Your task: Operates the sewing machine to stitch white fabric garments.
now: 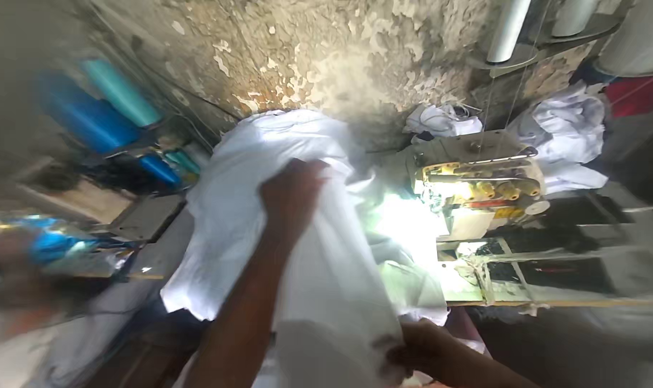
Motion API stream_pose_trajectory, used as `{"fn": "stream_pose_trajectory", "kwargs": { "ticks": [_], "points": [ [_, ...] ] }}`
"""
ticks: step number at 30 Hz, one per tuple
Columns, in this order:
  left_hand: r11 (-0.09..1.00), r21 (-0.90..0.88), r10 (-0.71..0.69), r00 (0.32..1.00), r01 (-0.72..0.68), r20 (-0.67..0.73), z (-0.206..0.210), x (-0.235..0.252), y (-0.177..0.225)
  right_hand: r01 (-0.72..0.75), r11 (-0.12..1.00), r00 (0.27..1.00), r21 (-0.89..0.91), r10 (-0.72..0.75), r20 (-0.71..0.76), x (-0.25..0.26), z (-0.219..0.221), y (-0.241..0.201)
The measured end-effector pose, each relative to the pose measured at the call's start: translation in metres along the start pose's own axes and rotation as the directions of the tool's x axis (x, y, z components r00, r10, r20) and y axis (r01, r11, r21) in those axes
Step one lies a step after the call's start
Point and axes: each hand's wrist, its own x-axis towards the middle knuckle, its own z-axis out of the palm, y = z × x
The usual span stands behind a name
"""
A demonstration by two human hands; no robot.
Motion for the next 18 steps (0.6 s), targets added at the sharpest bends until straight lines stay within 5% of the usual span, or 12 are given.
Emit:
{"fn": "stream_pose_trajectory", "kwargs": {
  "ticks": [3, 6, 7, 9, 11, 13, 15, 18],
  "points": [
    [0.979, -0.203, -0.011, 1.000, 0.016, 0.026, 0.084, -0.030, -0.018, -0.119, 0.992, 0.969, -0.028, 0.110, -0.221, -0.008, 0.000, 0.032],
    [0.878, -0.306, -0.346, 0.930, 0.368, 0.124, 0.093, -0.072, -0.011, -0.015, 0.992, 0.945, -0.123, -0.026, -0.325, -0.013, -0.010, 0.040],
    [0.783, -0.350, -0.508, 0.853, 0.515, 0.118, 0.083, -0.088, -0.008, 0.025, 0.988, 0.938, -0.153, -0.076, -0.339, -0.010, -0.014, 0.037],
    [0.501, -0.493, -0.805, 0.592, 0.712, 0.037, 0.057, -0.120, -0.004, 0.108, 0.975, 0.936, -0.193, -0.165, -0.311, 0.000, -0.022, 0.030],
    [0.262, -0.620, -0.951, 0.308, 0.739, -0.035, 0.024, -0.143, -0.001, 0.123, 0.963, 0.954, -0.238, -0.181, -0.240, 0.016, -0.020, 0.014],
    [0.222, -0.674, -0.975, 0.170, 0.704, -0.142, -0.008, -0.157, -0.001, 0.133, 0.944, 0.980, -0.303, -0.171, -0.102, 0.030, -0.010, -0.002],
    [0.381, -0.653, -0.921, 0.204, 0.654, -0.332, -0.041, -0.163, -0.003, 0.171, 0.936, 0.985, -0.308, -0.169, 0.032, 0.041, 0.005, -0.014],
    [0.768, -0.403, -0.635, 0.509, 0.499, -0.581, -0.098, -0.156, -0.016, 0.292, 0.929, 0.953, -0.228, -0.262, 0.154, 0.050, 0.019, -0.031]
  ]
}}
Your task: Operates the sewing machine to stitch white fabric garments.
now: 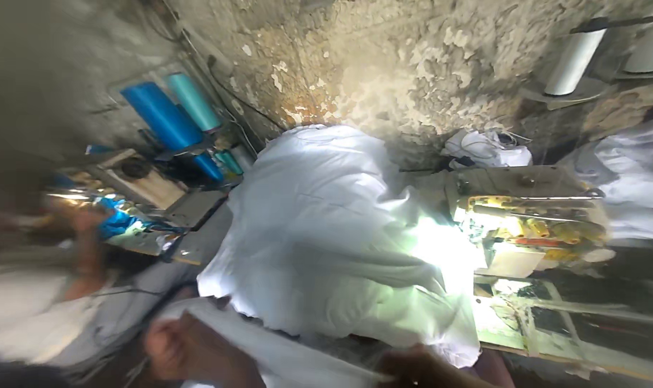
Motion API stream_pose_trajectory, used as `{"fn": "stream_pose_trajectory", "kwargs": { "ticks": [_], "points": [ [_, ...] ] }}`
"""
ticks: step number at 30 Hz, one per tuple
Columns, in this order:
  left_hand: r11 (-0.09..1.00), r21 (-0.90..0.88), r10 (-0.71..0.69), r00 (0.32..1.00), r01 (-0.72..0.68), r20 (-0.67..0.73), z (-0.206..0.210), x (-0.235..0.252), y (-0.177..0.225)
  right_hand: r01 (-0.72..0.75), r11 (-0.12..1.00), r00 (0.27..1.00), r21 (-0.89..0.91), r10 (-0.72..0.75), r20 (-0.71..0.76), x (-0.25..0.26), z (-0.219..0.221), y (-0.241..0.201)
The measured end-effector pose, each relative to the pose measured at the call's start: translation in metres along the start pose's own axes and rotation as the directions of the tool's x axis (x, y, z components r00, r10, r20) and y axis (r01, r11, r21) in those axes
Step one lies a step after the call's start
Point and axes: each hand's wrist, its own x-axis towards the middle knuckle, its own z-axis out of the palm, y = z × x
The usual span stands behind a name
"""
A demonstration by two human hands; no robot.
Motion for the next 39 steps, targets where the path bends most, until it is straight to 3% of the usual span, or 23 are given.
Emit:
{"fn": "stream_pose_trajectory", "kwargs": {
  "ticks": [2, 4, 6, 9, 10, 12, 13, 16, 19, 22, 29, 34, 36, 39],
  "points": [
    [0.976, 0.008, 0.218, 0.975, -0.218, 0.034, -0.002, 0.029, 0.014, 0.062, 0.997, 0.998, 0.039, -0.062, 0.009, -0.001, -0.003, -0.007],
    [0.940, -0.032, 0.341, 0.937, -0.340, 0.076, 0.030, 0.042, 0.026, 0.062, 0.997, 0.998, 0.050, -0.061, -0.021, -0.010, -0.006, -0.006],
    [0.909, -0.083, 0.415, 0.869, -0.409, 0.270, 0.076, 0.039, 0.029, 0.007, 0.998, 0.998, 0.060, -0.004, -0.060, -0.026, -0.006, 0.008],
    [0.918, -0.205, 0.397, 0.766, -0.340, 0.505, 0.155, 0.000, 0.015, -0.189, 0.948, 0.979, 0.258, 0.203, -0.029, -0.059, -0.009, 0.033],
    [0.916, -0.260, 0.401, 0.708, -0.305, 0.581, 0.177, -0.022, 0.005, -0.270, 0.877, 0.954, 0.396, 0.299, -0.012, -0.069, -0.010, 0.041],
    [0.921, -0.342, 0.385, 0.564, -0.187, 0.730, 0.210, -0.074, -0.010, -0.254, 0.756, 0.920, 0.603, 0.382, -0.091, -0.089, -0.013, 0.071],
    [0.932, -0.339, 0.356, 0.481, -0.126, 0.801, 0.221, -0.098, -0.014, -0.206, 0.720, 0.873, 0.663, 0.442, -0.208, -0.093, -0.016, 0.082],
    [0.977, -0.214, 0.213, 0.251, -0.026, 0.944, 0.240, -0.143, -0.012, -0.151, 0.673, 0.607, 0.724, 0.641, -0.469, -0.078, -0.041, 0.081],
    [0.993, -0.099, 0.107, 0.154, -0.056, 0.982, 0.245, -0.152, -0.003, -0.158, 0.768, 0.362, 0.620, 0.629, -0.687, -0.060, -0.058, 0.078],
    [0.992, -0.025, 0.042, 0.128, -0.126, 0.991, 0.244, -0.150, 0.000, -0.167, 0.844, 0.243, 0.511, 0.537, -0.808, -0.051, -0.060, 0.083],
    [0.980, -0.055, 0.092, 0.193, -0.189, 0.977, 0.237, -0.151, 0.011, -0.126, 0.853, 0.200, 0.506, 0.522, -0.829, -0.052, -0.043, 0.073],
    [0.969, -0.086, 0.148, 0.265, -0.230, 0.953, 0.247, -0.167, -0.005, -0.108, 0.807, 0.087, 0.581, 0.590, -0.803, -0.051, -0.052, 0.074],
    [0.966, -0.133, 0.195, 0.290, -0.220, 0.937, 0.251, -0.175, -0.017, -0.086, 0.748, 0.069, 0.658, 0.663, -0.745, -0.048, -0.056, 0.074],
    [0.968, -0.188, 0.232, 0.304, -0.166, 0.924, 0.256, -0.182, -0.034, -0.098, 0.722, 0.105, 0.685, 0.692, -0.714, -0.052, -0.062, 0.079]
  ]
}}
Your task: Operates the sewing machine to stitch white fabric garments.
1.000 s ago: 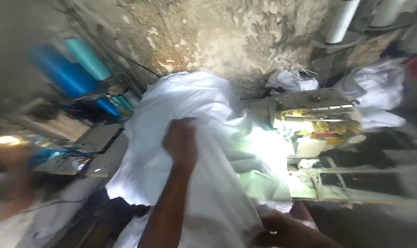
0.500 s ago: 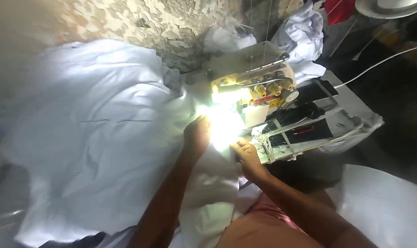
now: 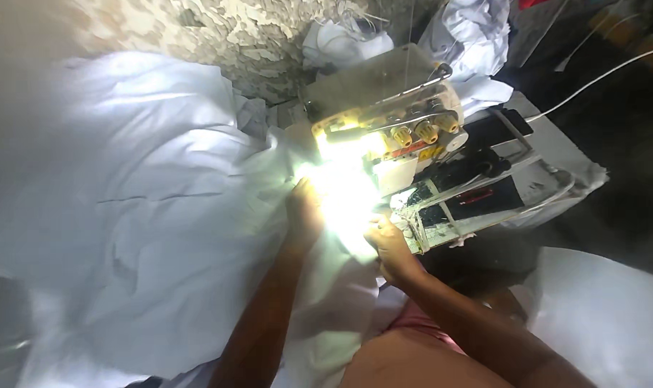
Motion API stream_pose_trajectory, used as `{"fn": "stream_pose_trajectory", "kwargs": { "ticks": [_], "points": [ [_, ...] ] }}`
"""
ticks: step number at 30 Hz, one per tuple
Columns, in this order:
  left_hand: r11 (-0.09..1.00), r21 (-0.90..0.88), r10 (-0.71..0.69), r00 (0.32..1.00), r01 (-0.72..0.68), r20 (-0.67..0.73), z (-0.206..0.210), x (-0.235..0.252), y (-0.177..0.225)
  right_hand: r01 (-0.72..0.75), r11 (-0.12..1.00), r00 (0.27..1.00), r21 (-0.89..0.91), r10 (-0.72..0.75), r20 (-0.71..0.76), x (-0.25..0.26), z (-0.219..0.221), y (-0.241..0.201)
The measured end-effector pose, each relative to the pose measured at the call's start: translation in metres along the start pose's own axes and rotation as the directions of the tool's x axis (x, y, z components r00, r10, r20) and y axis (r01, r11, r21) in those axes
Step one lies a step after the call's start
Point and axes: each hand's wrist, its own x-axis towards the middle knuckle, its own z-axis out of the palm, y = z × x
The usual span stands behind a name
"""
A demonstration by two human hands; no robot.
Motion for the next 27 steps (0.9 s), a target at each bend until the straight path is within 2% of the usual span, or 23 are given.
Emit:
{"fn": "stream_pose_trajectory", "kwargs": {
  "ticks": [5, 12, 14, 22, 24, 27],
  "points": [
    [1.000, -0.017, 0.021, 1.000, -0.021, -0.008, 0.003, -0.001, -0.008, 0.098, 0.989, 0.994, -0.114, -0.092, 0.049, 0.005, -0.011, 0.008],
    [0.997, 0.073, 0.027, 0.999, -0.030, 0.035, -0.006, -0.012, 0.009, 0.222, 0.965, 0.973, -0.142, -0.209, 0.095, -0.004, -0.020, 0.024],
    [0.997, 0.078, 0.022, 0.997, -0.027, 0.068, -0.010, -0.015, 0.013, 0.241, 0.961, 0.969, -0.139, -0.230, 0.087, -0.005, -0.022, 0.026],
    [0.999, 0.043, -0.019, 0.998, 0.017, 0.060, -0.008, -0.013, 0.014, 0.257, 0.953, 0.966, -0.164, -0.245, 0.086, -0.003, -0.026, 0.027],
    [0.999, 0.039, -0.025, 0.995, 0.022, 0.096, -0.012, -0.015, 0.016, 0.307, 0.923, 0.951, -0.231, -0.289, 0.110, -0.001, -0.029, 0.029],
    [0.997, 0.055, -0.058, 0.991, 0.052, 0.117, -0.012, -0.012, 0.016, 0.430, 0.780, 0.897, -0.454, -0.424, 0.121, 0.007, -0.036, 0.031]
  ]
}}
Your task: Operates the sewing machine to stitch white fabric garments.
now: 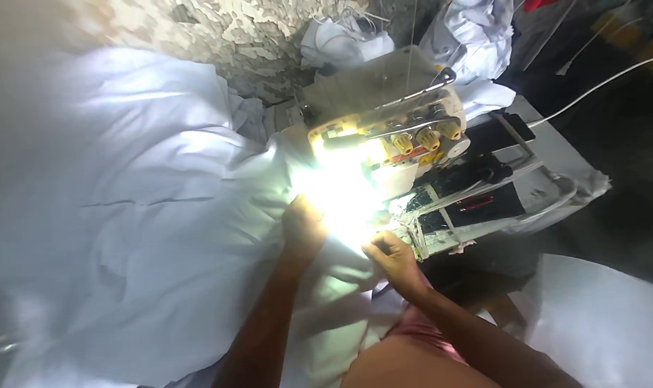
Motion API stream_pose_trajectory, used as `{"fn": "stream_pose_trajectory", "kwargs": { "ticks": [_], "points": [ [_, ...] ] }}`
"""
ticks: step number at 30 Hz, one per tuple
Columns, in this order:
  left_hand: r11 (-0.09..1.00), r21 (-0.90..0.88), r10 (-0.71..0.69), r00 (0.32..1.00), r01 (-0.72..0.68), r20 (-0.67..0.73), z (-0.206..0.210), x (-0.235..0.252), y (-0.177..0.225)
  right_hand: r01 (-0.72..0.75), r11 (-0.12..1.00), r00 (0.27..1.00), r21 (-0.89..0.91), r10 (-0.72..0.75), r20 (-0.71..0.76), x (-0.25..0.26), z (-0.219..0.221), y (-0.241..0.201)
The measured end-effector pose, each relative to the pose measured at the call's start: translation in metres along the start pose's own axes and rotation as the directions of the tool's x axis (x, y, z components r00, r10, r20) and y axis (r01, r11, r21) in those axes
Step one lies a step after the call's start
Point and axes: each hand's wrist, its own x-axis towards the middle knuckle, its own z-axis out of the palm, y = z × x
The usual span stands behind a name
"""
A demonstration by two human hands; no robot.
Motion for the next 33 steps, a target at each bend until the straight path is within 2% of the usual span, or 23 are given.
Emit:
{"fn": "stream_pose_trajectory", "kwargs": {
  "ticks": [2, 6, 11, 14, 21, 25, 28, 31, 33],
  "points": [
    [0.998, 0.006, -0.060, 0.997, 0.060, 0.046, -0.001, 0.006, 0.000, 0.000, 0.999, 0.999, -0.052, 0.002, 0.039, 0.005, -0.004, -0.007],
    [0.987, 0.035, -0.161, 0.974, 0.158, 0.159, -0.007, 0.016, 0.006, -0.233, 0.959, 0.951, 0.160, 0.191, 0.241, 0.015, -0.002, -0.024],
    [0.972, 0.054, -0.235, 0.948, 0.229, 0.214, -0.011, 0.020, 0.012, -0.091, 0.981, 0.969, 0.169, 0.048, 0.241, 0.021, 0.002, -0.047],
    [0.962, 0.047, -0.271, 0.942, 0.267, 0.196, -0.010, 0.018, 0.015, -0.107, 0.985, 0.956, 0.134, 0.065, 0.285, 0.025, -0.003, -0.062],
    [0.921, -0.005, -0.381, 0.901, 0.390, 0.208, -0.010, 0.021, 0.013, -0.202, 0.963, 0.927, 0.178, 0.130, 0.351, 0.030, -0.008, -0.067],
    [0.940, -0.008, -0.335, 0.928, 0.341, 0.161, -0.008, 0.017, 0.015, -0.225, 0.950, 0.909, 0.218, 0.124, 0.398, 0.035, -0.013, -0.067],
    [0.965, 0.035, -0.261, 0.962, 0.259, 0.083, -0.003, 0.014, 0.018, -0.174, 0.962, 0.928, 0.210, 0.089, 0.363, 0.036, -0.014, -0.059],
    [0.970, 0.083, -0.236, 0.967, 0.228, 0.094, -0.004, 0.013, 0.020, -0.075, 0.988, 0.973, 0.136, 0.042, 0.229, 0.026, -0.010, -0.035],
    [0.966, 0.106, -0.246, 0.964, 0.236, 0.095, -0.005, 0.012, 0.022, -0.118, 0.979, 0.982, 0.167, 0.090, 0.167, 0.019, -0.007, -0.021]
  ]
}}
